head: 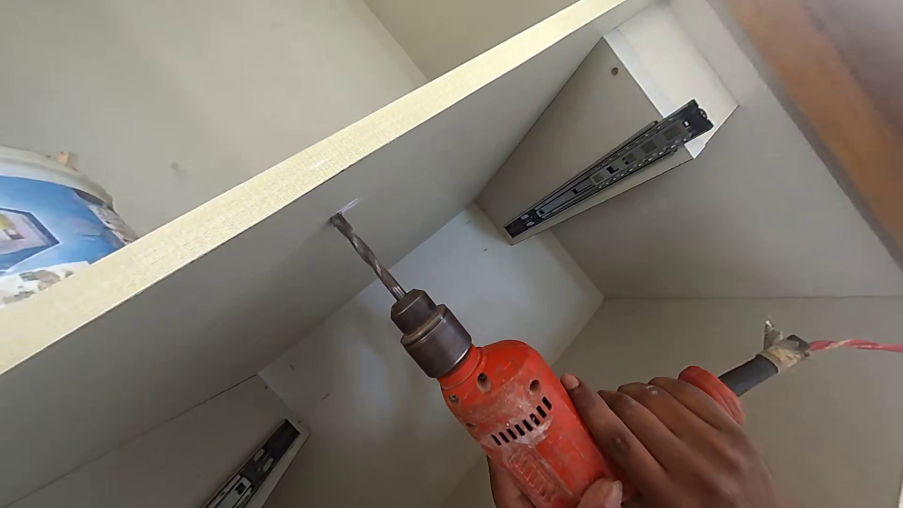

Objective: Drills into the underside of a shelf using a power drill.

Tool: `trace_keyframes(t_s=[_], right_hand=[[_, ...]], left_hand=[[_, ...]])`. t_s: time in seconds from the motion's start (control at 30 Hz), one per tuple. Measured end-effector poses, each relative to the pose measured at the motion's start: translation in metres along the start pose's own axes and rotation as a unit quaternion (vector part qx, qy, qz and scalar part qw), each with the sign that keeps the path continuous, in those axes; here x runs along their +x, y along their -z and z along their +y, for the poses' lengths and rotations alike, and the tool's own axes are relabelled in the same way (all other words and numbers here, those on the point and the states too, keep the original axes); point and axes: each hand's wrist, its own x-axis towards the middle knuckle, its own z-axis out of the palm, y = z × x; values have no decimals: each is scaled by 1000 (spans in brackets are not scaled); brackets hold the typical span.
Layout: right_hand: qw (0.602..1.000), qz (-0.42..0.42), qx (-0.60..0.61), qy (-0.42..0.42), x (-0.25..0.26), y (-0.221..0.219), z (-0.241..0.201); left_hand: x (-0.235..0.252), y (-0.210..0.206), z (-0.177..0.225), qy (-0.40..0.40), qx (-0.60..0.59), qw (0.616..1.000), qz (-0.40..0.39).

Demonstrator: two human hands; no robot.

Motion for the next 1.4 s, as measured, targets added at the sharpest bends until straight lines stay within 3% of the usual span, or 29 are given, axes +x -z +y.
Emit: trace_keyframes(t_s=[0.37,0.53,0.73,0.83,1.0,1.4], right_hand=[[1000,1,-22,-4,0,1,-4],[1000,7,-25,-12,0,1,-9],[1000,1,-13,-17,-2,8,-16],[1000,7,-10,-17,-3,6,-17],[1000,15,-1,-11,-4,3,-14],[1000,21,-10,-18,-4,-7,-21]], left_hand=[[4,7,1,-15,32,999,-33],[3,9,8,23,23,999,-37],[50,39,26,97,-170,970,-147],[80,26,36,127,-263,943,-160],[86,25,35,87,-184,967,-155],[93,35,33,66,-140,971,-182]])
